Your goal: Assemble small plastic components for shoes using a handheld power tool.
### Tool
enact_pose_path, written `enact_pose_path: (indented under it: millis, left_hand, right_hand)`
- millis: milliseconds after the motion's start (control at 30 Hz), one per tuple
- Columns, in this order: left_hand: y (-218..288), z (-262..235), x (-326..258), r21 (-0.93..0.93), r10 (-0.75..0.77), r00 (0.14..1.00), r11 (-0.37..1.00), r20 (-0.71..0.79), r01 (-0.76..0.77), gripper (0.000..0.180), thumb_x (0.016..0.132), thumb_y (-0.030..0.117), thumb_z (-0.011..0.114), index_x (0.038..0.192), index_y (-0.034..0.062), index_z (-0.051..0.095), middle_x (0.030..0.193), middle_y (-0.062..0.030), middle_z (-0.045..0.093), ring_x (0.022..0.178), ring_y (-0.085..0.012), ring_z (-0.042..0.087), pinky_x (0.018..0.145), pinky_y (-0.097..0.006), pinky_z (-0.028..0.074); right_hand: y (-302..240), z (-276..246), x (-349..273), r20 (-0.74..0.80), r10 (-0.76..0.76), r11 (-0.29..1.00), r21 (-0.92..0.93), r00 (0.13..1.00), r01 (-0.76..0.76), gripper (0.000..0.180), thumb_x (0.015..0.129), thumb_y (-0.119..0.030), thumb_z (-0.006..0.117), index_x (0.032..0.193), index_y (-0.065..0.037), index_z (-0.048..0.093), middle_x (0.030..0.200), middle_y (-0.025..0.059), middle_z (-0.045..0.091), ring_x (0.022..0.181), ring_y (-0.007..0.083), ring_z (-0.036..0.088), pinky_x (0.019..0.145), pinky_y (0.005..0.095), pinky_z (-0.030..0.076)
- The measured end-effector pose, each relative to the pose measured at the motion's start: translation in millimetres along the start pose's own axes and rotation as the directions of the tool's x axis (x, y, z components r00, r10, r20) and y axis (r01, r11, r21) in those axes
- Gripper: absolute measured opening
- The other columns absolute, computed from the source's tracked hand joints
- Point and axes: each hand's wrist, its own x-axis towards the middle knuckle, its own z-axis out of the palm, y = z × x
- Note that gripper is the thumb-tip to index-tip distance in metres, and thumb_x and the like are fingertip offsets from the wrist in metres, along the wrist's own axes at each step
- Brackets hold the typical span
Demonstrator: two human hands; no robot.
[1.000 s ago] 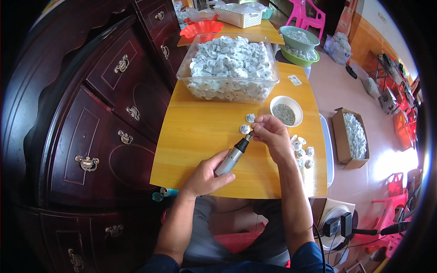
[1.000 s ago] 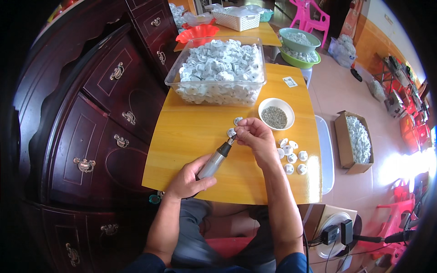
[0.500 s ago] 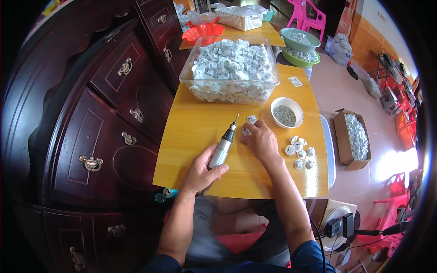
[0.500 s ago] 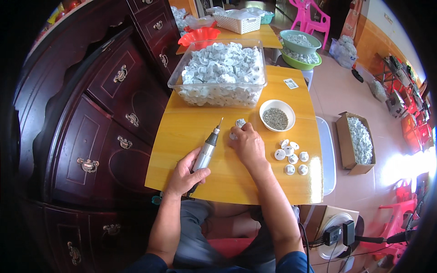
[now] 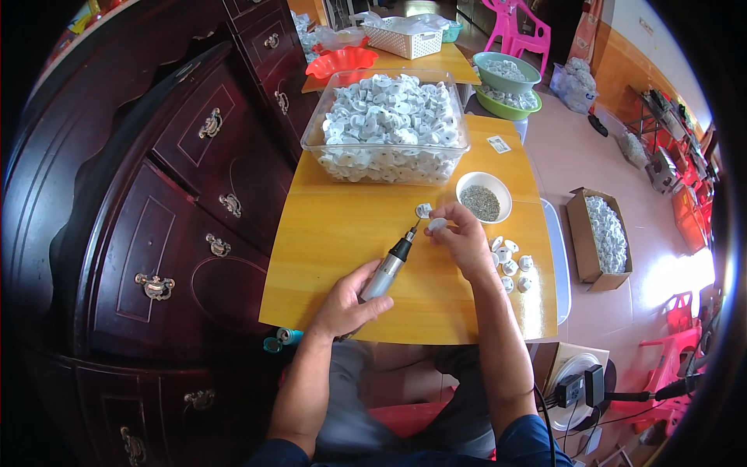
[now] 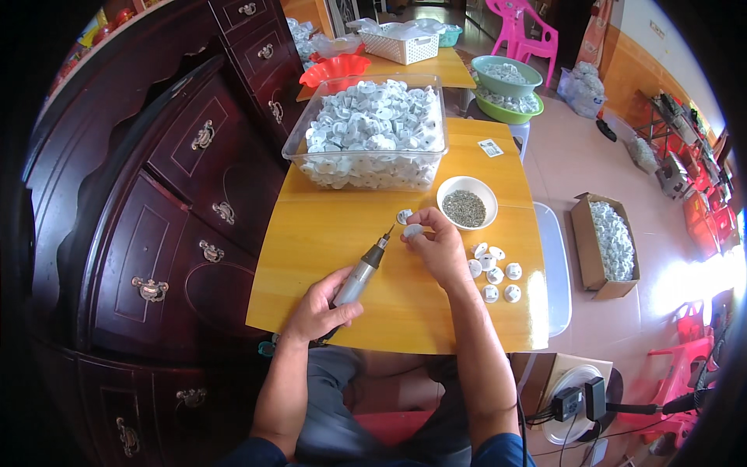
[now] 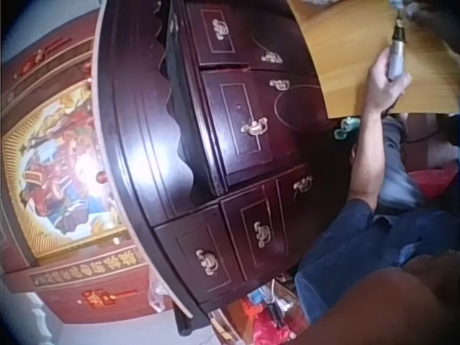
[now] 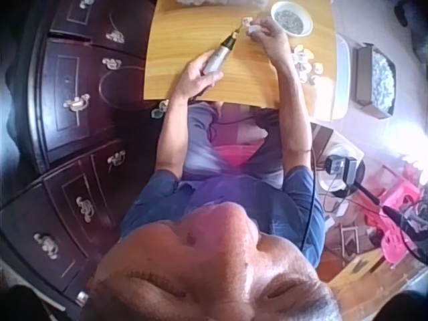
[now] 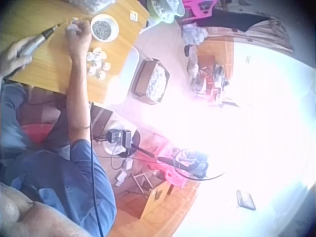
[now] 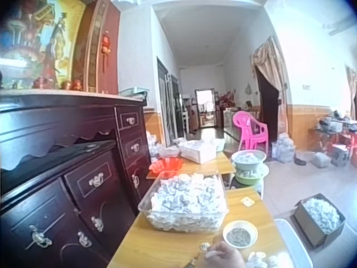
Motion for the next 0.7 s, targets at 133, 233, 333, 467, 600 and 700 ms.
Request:
enact_pose_path:
  millis: [133,233,333,467,600,700]
  left_hand:
    - [3.9,3.6,0.2,-0.021,0.001,0.999,1.000,0.032,0.000,0.070,0.088,0.015,0.072,0.145,-0.0049,0.037,0.099,0.0016,0.053,0.077,-0.0043,0.052,0.064,-0.020,0.046]
    - [4.6,5.5,-0.4,0.001,0.030,0.999,1.000,0.011,-0.030,0.069,0.089,0.014,0.071,0.145,-0.0064,0.037,0.100,0.0018,0.052,0.077,-0.0041,0.050,0.066,-0.020,0.044]
    - [5.5,6.9,-0.1,-0.022,0.007,1.000,1.000,0.026,-0.006,0.070,0.089,0.014,0.071,0.145,-0.0076,0.036,0.099,0.0016,0.052,0.077,-0.0037,0.050,0.066,-0.020,0.044]
    - [3.0,6.7,1.3,-0.036,-0.023,0.999,0.999,0.029,0.024,0.069,0.089,0.015,0.071,0.145,-0.0072,0.036,0.093,0.0012,0.053,0.071,-0.0039,0.050,0.061,-0.020,0.043]
    - [0.5,6.6,1.0,-0.037,-0.019,1.000,0.999,0.012,0.020,0.069,0.089,0.015,0.071,0.144,-0.0067,0.037,0.087,0.0014,0.052,0.065,-0.0039,0.049,0.055,-0.020,0.042]
    - [1.5,6.5,2.3,-0.017,-0.024,0.999,1.000,0.026,0.024,0.070,0.089,0.017,0.072,0.145,-0.0064,0.037,0.087,0.0011,0.053,0.066,-0.0040,0.050,0.056,-0.020,0.042]
  right_hand:
    - [11.3,-2.9,5.0,0.013,-0.048,0.988,0.146,0.999,0.046,0.016,0.092,-0.002,0.060,0.107,-0.004,0.059,0.102,0.0051,0.065,0.086,0.0118,0.066,0.076,0.0259,0.054]
    - [0.3,2.0,0.6,0.001,-0.007,0.990,0.141,1.000,0.007,0.019,0.092,-0.004,0.061,0.111,-0.003,0.060,0.102,0.0057,0.065,0.086,0.0114,0.066,0.076,0.0255,0.054]
    - [-2.4,2.5,-0.1,-0.010,0.005,0.994,0.110,1.000,-0.003,0.021,0.094,-0.006,0.061,0.114,-0.002,0.060,0.102,0.0054,0.066,0.086,0.0111,0.066,0.076,0.0253,0.054]
    - [8.0,-0.6,3.9,-0.044,-0.007,0.997,0.080,0.999,0.011,0.019,0.095,-0.008,0.060,0.113,-0.002,0.062,0.099,0.0039,0.066,0.083,0.0109,0.066,0.075,0.0251,0.054]
    - [4.1,-0.4,3.1,-0.039,0.027,0.996,0.091,0.999,-0.023,0.017,0.095,-0.008,0.060,0.111,-0.002,0.062,0.096,0.0033,0.066,0.082,0.0105,0.066,0.074,0.0246,0.054]
    - [4.2,0.9,3.3,-0.014,0.018,0.988,0.153,1.000,-0.015,0.016,0.094,-0.007,0.061,0.109,-0.001,0.063,0.095,0.0029,0.065,0.082,0.0100,0.065,0.074,0.0239,0.054]
